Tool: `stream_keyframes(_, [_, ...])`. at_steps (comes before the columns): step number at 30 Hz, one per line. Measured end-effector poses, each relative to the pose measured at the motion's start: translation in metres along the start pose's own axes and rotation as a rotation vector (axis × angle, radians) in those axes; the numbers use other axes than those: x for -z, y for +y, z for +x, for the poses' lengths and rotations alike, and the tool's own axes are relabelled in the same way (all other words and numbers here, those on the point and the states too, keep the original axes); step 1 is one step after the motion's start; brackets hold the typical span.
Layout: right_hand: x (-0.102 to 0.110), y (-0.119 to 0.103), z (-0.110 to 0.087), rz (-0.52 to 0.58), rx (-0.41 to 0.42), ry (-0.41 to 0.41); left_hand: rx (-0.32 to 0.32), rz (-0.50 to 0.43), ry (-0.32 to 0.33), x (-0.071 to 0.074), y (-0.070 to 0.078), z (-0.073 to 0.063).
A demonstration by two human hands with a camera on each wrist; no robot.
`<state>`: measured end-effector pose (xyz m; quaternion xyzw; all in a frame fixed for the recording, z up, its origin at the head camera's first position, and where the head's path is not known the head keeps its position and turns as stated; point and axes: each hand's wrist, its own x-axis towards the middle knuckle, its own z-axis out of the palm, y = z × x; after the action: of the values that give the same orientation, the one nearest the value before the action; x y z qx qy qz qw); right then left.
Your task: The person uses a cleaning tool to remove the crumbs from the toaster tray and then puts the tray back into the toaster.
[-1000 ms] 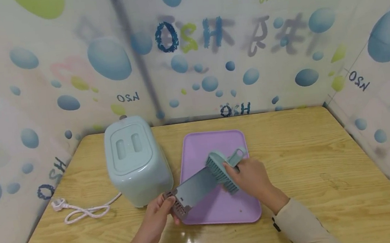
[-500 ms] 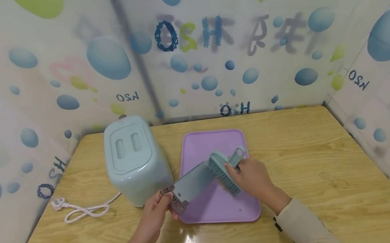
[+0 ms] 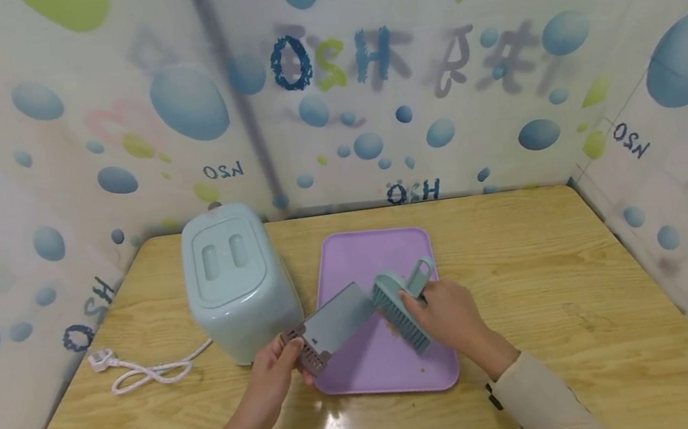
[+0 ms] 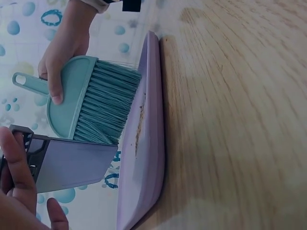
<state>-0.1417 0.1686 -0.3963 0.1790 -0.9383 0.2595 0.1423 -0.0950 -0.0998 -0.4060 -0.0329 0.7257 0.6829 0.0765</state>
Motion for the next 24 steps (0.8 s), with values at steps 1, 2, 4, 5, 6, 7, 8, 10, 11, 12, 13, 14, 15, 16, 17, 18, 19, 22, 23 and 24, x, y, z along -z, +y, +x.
stream_keyframes(1, [0.0006,0.0001,-0.0003,0.001,-0.002,-0.001,0.0,0.004,0.002,-0.0002,0.0004,0.0001])
stream_keyframes(2, [0.0012,0.0002,-0.0007,0.002,-0.004,-0.002,0.0,0.006,0.002,-0.0004,0.0009,0.0001])
stream_keyframes(4, [0.0022,0.0003,-0.0014,0.001,-0.007,0.0,0.0,0.004,0.011,-0.0008,0.0017,0.0004])
stream_keyframes(5, [0.0026,0.0005,-0.0018,0.002,-0.008,0.002,0.0,0.002,0.015,-0.001,0.0019,0.0006])
stream_keyframes(6, [0.0031,0.0006,-0.0022,0.004,-0.008,0.003,0.001,0.0,0.019,-0.0011,0.0021,0.0008])
stream_keyframes(7, [0.0035,0.0008,-0.0026,0.007,-0.008,0.004,0.001,0.001,0.025,-0.0012,0.0022,0.001])
stream_keyframes(8, [0.0039,0.001,-0.003,0.007,-0.007,0.006,0.001,-0.002,0.03,-0.0013,0.002,0.0013])
stream_keyframes(10, [0.0044,0.0015,-0.0038,0.009,-0.008,0.008,0.003,-0.006,0.038,-0.0011,0.0017,0.0018])
stream_keyframes(11, [0.0047,0.0016,-0.0042,0.011,-0.01,0.008,0.003,-0.006,0.04,-0.0009,0.0015,0.0019])
stream_keyframes(12, [0.0049,0.0019,-0.0046,0.012,-0.012,0.008,0.005,-0.007,0.043,-0.0007,0.0012,0.002])
stream_keyframes(13, [0.005,0.0021,-0.005,0.012,-0.014,0.008,0.005,-0.007,0.046,-0.0005,0.0009,0.0021])
stream_keyframes(14, [0.0052,0.0024,-0.0054,0.01,-0.015,0.009,0.006,-0.009,0.048,-0.0003,0.0007,0.0022])
stream_keyframes(15, [0.0053,0.0026,-0.0057,0.009,-0.015,0.009,0.006,-0.01,0.049,0.0,0.0006,0.0023])
stream_keyframes(16, [0.0055,0.0029,-0.006,0.006,-0.014,0.009,0.007,-0.01,0.05,0.0001,0.0003,0.0024])
stream_keyframes(17, [0.0055,0.0032,-0.0062,0.001,-0.01,0.011,0.007,-0.01,0.051,0.0003,0.0002,0.0024])
stream_keyframes(18, [0.0057,0.0035,-0.0064,-0.003,-0.007,0.011,0.008,-0.01,0.052,0.0004,0.0,0.0025])
stream_keyframes(19, [0.0059,0.0037,-0.0066,-0.006,-0.006,0.008,0.008,-0.011,0.052,0.0005,0.0,0.0025])
stream_keyframes(22, [0.0073,0.0049,-0.0074,-0.007,-0.01,0.006,0.01,-0.01,0.045,0.0009,-0.0008,0.0025])
stream_keyframes(23, [0.0079,0.0055,-0.0078,-0.006,-0.014,0.011,0.012,-0.01,0.042,0.0009,-0.001,0.0024])
stream_keyframes(24, [0.0086,0.0062,-0.0082,-0.003,-0.02,0.016,0.015,-0.012,0.041,0.0008,-0.0011,0.0024])
